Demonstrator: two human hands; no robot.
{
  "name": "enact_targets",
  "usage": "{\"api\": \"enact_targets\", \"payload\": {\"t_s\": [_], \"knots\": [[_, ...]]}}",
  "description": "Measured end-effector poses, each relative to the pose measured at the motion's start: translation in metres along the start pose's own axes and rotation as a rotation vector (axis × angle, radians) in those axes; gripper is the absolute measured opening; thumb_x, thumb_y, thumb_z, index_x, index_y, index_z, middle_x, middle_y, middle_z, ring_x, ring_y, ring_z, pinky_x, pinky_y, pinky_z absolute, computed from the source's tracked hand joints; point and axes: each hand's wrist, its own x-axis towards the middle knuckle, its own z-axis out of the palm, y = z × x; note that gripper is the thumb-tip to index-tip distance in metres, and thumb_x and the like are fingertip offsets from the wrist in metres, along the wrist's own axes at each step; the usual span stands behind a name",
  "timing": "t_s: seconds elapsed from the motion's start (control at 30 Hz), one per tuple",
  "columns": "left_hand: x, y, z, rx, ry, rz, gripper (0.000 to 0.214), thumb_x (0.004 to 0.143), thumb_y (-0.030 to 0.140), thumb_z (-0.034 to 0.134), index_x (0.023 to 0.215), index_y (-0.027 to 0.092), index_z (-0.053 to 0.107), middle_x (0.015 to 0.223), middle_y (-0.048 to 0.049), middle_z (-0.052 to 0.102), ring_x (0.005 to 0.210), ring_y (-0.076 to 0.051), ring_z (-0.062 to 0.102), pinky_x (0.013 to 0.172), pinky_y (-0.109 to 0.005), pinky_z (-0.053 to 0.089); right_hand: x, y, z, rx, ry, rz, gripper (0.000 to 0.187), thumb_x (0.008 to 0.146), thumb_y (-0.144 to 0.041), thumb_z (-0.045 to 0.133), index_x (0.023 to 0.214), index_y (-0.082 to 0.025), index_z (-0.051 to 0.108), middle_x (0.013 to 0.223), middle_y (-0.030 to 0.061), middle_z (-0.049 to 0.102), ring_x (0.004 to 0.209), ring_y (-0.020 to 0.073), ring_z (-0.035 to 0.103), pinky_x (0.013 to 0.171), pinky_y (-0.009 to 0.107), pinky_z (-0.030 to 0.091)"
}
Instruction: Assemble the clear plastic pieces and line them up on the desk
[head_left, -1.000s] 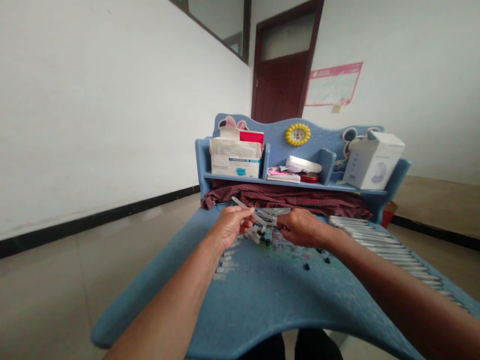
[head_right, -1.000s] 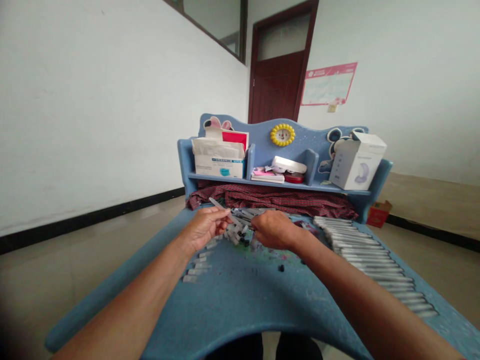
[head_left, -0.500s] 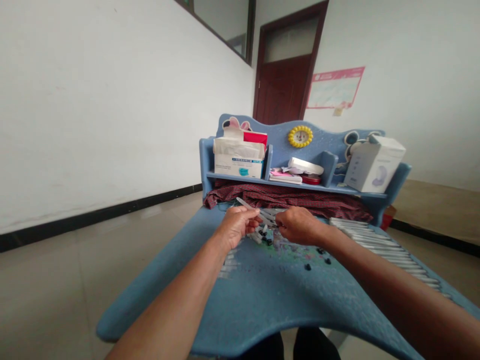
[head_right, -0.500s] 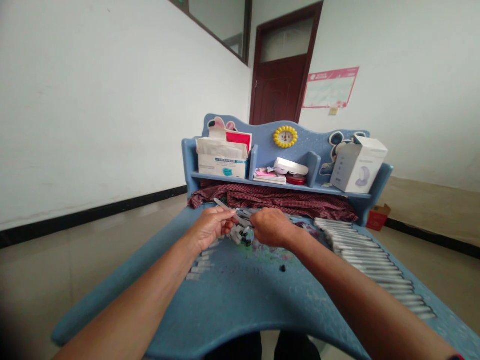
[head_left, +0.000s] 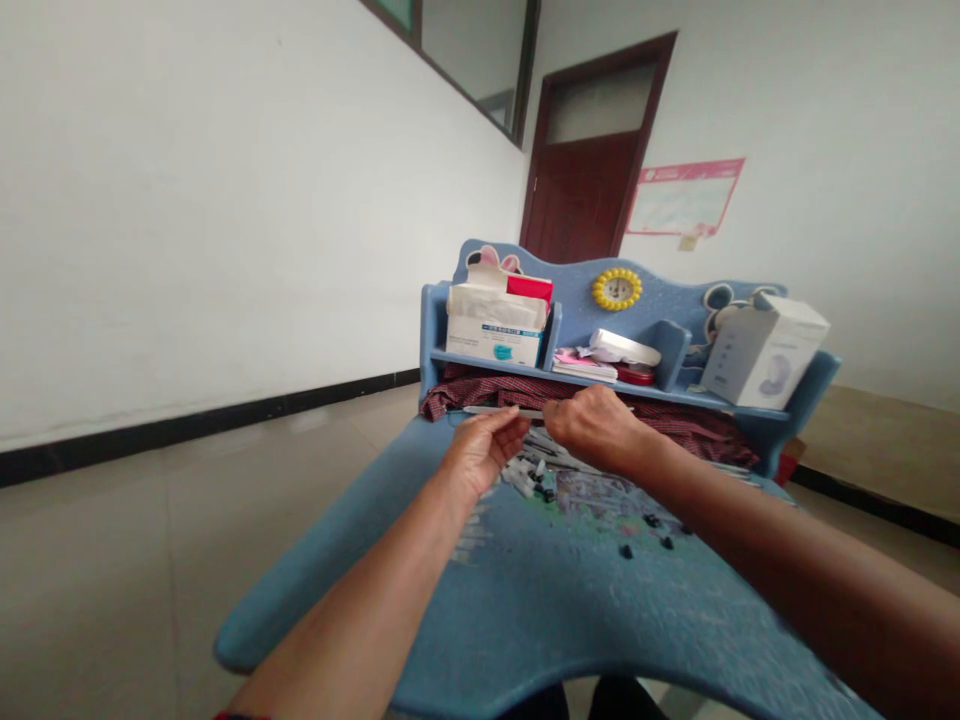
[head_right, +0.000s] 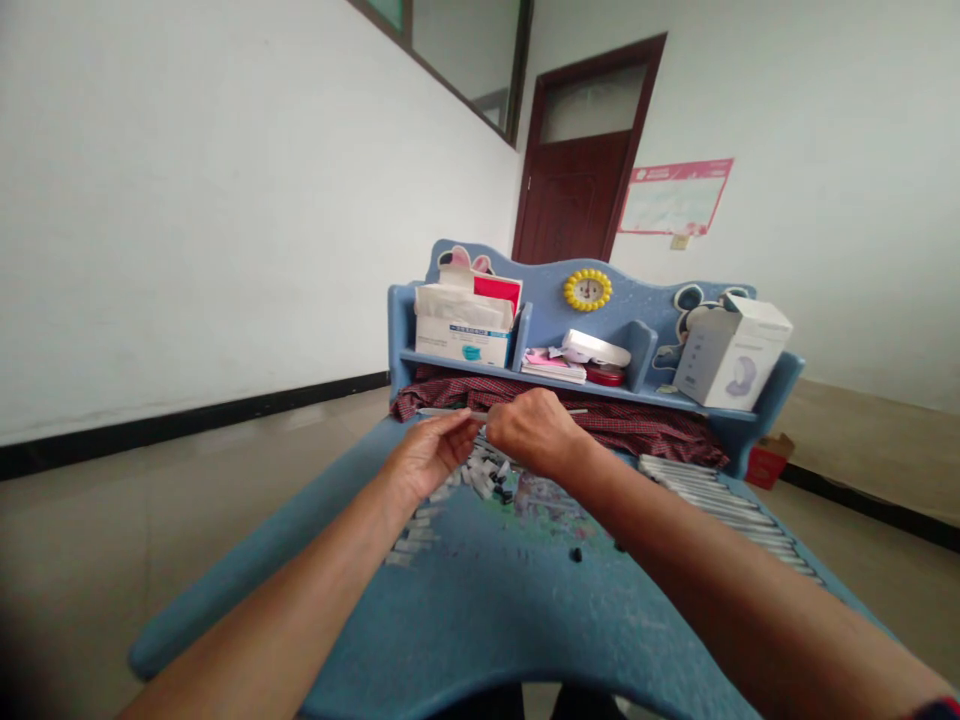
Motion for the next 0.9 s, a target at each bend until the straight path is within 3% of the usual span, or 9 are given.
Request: {"api": "enact_targets", "payload": {"t_s": [0.17, 0.3, 0.47, 0.7, 0.8, 0.9], "knots": [[0.0, 0.006, 0.0, -0.135, 0.052, 0.068, 0.01, 0.071, 0.003, 0.056, 0.064, 0.008, 0.059, 0.054, -0.0055, 0.065, 0.047, -0.013, 0.061, 0.043, -0.019, 0.05, 0.02, 0.0, -0.016, -0.054, 0.023, -0.156, 0.022, 0.077, -0.001, 0.039, 0.075, -0.008, 0.059, 0.065, 0.013, 0.065, 0.06, 0.0221, 0.062, 0.045, 0.026, 0.038], [0.001, 0.011, -0.002, -0.274, 0.032, 0.094, 0.014, 0.074, 0.003, 0.052, 0.064, 0.008, 0.059, 0.055, -0.0054, 0.066, 0.048, -0.011, 0.062, 0.045, -0.018, 0.05, 0.035, 0.001, -0.027, -0.071, 0.032, -0.167, 0.022, 0.08, -0.003, 0.038, 0.077, -0.007, 0.059, 0.067, 0.0141, 0.065, 0.065, 0.0221, 0.062, 0.048, 0.027, 0.039], [0.002, 0.026, -0.01, -0.379, -0.032, 0.17, 0.015, 0.076, 0.004, 0.05, 0.067, 0.01, 0.06, 0.058, -0.0027, 0.066, 0.05, -0.009, 0.061, 0.046, -0.015, 0.049, 0.054, 0.0, -0.04, -0.07, 0.152, -0.176, 0.022, 0.084, -0.006, 0.033, 0.085, -0.006, 0.056, 0.076, 0.0161, 0.064, 0.071, 0.0226, 0.061, 0.053, 0.028, 0.038], [-0.007, 0.059, -0.024, -0.406, 0.044, 0.267, 0.019, 0.084, 0.01, 0.044, 0.072, 0.01, 0.059, 0.063, -0.002, 0.065, 0.055, -0.004, 0.06, 0.053, -0.011, 0.048, 0.053, -0.029, -0.044, 0.059, 0.344, -0.163, 0.025, 0.087, -0.011, 0.027, 0.09, -0.01, 0.052, 0.079, 0.0126, 0.061, 0.069, 0.0204, 0.057, 0.055, 0.028, 0.035], [-0.011, 0.07, -0.029, -0.459, 0.061, 0.282, 0.022, 0.086, 0.012, 0.04, 0.074, 0.01, 0.059, 0.065, -0.002, 0.064, 0.053, -0.003, 0.058, 0.05, -0.009, 0.046, 0.035, -0.037, -0.034, 0.174, 0.254, -0.142, 0.023, 0.085, -0.011, 0.031, 0.088, -0.012, 0.054, 0.078, 0.0094, 0.062, 0.064, 0.0174, 0.056, 0.053, 0.026, 0.032], [-0.012, 0.073, -0.031, -0.495, 0.045, 0.315, 0.021, 0.086, 0.011, 0.04, 0.073, 0.009, 0.057, 0.067, -0.003, 0.064, 0.053, -0.002, 0.058, 0.051, -0.009, 0.046, 0.014, -0.026, -0.018, 0.278, 0.047, -0.057, 0.018, 0.081, -0.018, 0.041, 0.087, -0.014, 0.058, 0.077, 0.0077, 0.064, 0.064, 0.0169, 0.058, 0.052, 0.024, 0.032]]}}
